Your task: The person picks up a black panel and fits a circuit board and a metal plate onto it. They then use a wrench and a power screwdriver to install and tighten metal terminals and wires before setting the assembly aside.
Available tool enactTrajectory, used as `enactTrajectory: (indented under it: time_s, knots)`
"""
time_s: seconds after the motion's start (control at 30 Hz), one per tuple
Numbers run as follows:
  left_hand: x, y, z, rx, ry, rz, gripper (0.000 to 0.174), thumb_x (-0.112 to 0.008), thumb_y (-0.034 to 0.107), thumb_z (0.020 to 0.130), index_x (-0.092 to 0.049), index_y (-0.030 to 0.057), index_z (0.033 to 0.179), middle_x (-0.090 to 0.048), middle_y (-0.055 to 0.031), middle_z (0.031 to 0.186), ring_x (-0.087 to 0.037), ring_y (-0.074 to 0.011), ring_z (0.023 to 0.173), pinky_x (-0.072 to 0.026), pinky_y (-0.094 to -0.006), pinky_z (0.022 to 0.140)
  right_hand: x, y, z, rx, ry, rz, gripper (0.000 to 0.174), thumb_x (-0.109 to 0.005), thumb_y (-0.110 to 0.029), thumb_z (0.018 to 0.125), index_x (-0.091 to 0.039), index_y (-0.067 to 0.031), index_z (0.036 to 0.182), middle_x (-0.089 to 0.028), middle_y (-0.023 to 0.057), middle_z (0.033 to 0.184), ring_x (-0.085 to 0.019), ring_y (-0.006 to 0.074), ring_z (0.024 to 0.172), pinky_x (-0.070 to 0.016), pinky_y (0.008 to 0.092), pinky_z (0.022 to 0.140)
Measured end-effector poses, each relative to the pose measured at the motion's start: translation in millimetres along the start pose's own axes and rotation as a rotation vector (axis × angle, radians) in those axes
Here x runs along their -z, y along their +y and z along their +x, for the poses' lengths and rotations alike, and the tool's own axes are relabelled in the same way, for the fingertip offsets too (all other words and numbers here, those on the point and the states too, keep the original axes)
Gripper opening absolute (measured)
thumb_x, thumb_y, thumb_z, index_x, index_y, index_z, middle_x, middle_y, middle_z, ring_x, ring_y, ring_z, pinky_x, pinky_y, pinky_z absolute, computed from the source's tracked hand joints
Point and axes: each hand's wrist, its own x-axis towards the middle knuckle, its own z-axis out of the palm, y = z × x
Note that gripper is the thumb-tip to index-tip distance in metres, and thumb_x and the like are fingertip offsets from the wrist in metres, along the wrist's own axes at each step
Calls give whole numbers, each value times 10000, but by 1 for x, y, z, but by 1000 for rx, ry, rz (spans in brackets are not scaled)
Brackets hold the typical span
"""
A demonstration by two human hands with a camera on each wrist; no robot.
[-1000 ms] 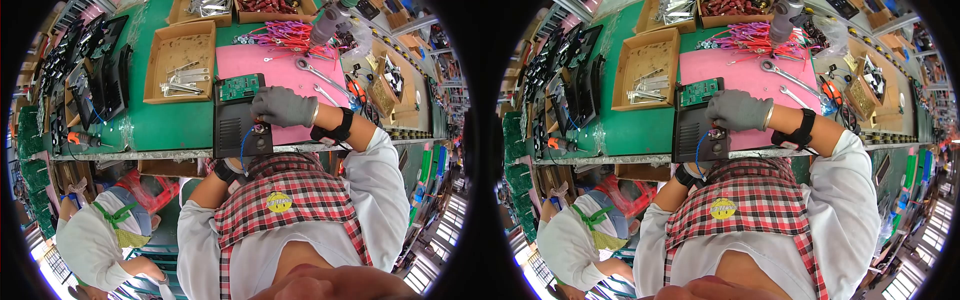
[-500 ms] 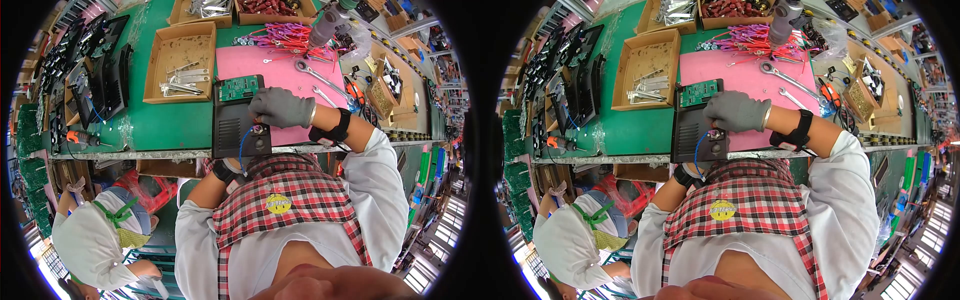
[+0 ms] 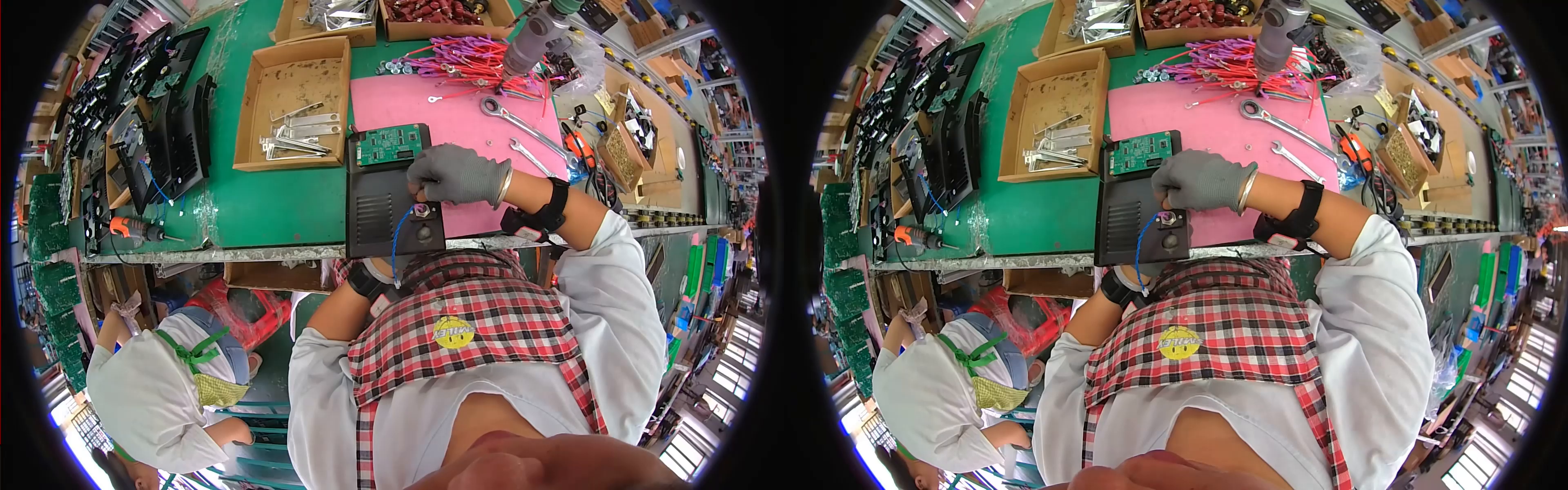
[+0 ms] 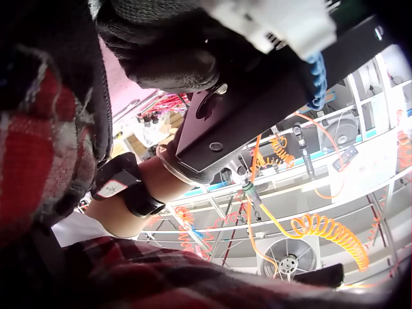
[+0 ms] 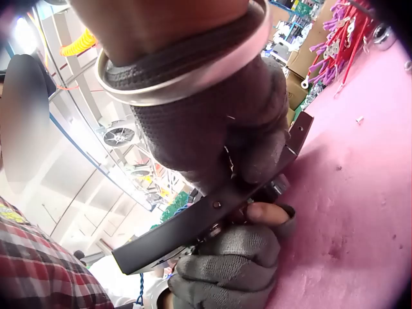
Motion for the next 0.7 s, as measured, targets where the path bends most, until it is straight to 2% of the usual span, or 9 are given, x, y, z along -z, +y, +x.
enactTrajectory:
  time_s: [0.03,0.13,0.23,0.3,0.37,0.43,0.53,0.63,0.7]
  knots:
    - [2,-2,1,-13,-4,54,288,-460,202,921,-463,32,1154,-546,-26,995,-545,-102,853,-467,-235,723,-1,0,-1,6,15,14,118,-565,-180,733,-613,-90,794,-607,88,796,-592,251,780,-456,369,673]
    - [2,8,1,126,-8,-422,364,-452,231,925,-422,16,1218,-531,-77,1087,-547,-151,970,-466,-282,817,-6,-2,-3,0,75,24,112,-556,-174,737,-596,-77,776,-599,92,782,-588,259,778,-455,376,686]
    - [-8,43,-13,58,-30,3,431,-433,250,933,-366,9,1283,-477,-126,1215,-497,-206,1113,-428,-325,922,-11,-1,-4,-13,154,67,80,-577,-136,740,-561,-59,748,-589,81,742,-582,247,747,-448,363,679]
    - [8,35,-30,21,-25,313,496,-468,287,914,-344,6,1304,-439,-141,1269,-452,-242,1173,-387,-368,972,-16,-2,-4,-38,168,55,80,-575,-134,742,-559,-57,759,-581,86,739,-578,253,749,-448,371,682]
    - [14,29,-44,-9,-47,262,570,-506,340,886,-334,3,1313,-416,-148,1301,-420,-269,1208,-348,-407,1007,-23,-4,-2,-35,168,70,82,-575,-134,744,-557,-57,765,-576,90,739,-573,261,751,-447,378,685]
    - [-11,45,-47,-43,-89,-160,652,-546,411,849,-337,1,1311,-409,-147,1312,-402,-287,1219,-312,-441,1025,-31,-6,1,-4,147,105,87,-577,-138,745,-555,-58,767,-573,93,744,-567,269,753,-446,385,690]
    - [-12,34,-39,-124,30,-374,701,-571,436,808,-344,1,1308,-422,-149,1299,-394,-298,1226,-269,-472,1041,-39,-9,6,39,162,52,100,-549,-173,764,-578,-85,801,-578,104,797,-577,274,800,-452,391,705]
    - [-8,40,-42,-8,92,-229,631,-543,341,812,-353,-15,1297,-428,-161,1296,-386,-307,1235,-257,-469,1048,-43,-7,3,66,191,52,91,-545,-174,774,-578,-95,803,-572,96,812,-573,272,813,-453,389,711]
    - [-11,46,-41,2,86,-214,598,-530,273,797,-364,-32,1284,-429,-172,1295,-377,-317,1243,-253,-473,1050,-42,-7,1,64,230,-7,71,-561,-149,755,-563,-86,788,-577,81,794,-562,266,811,-451,389,713]
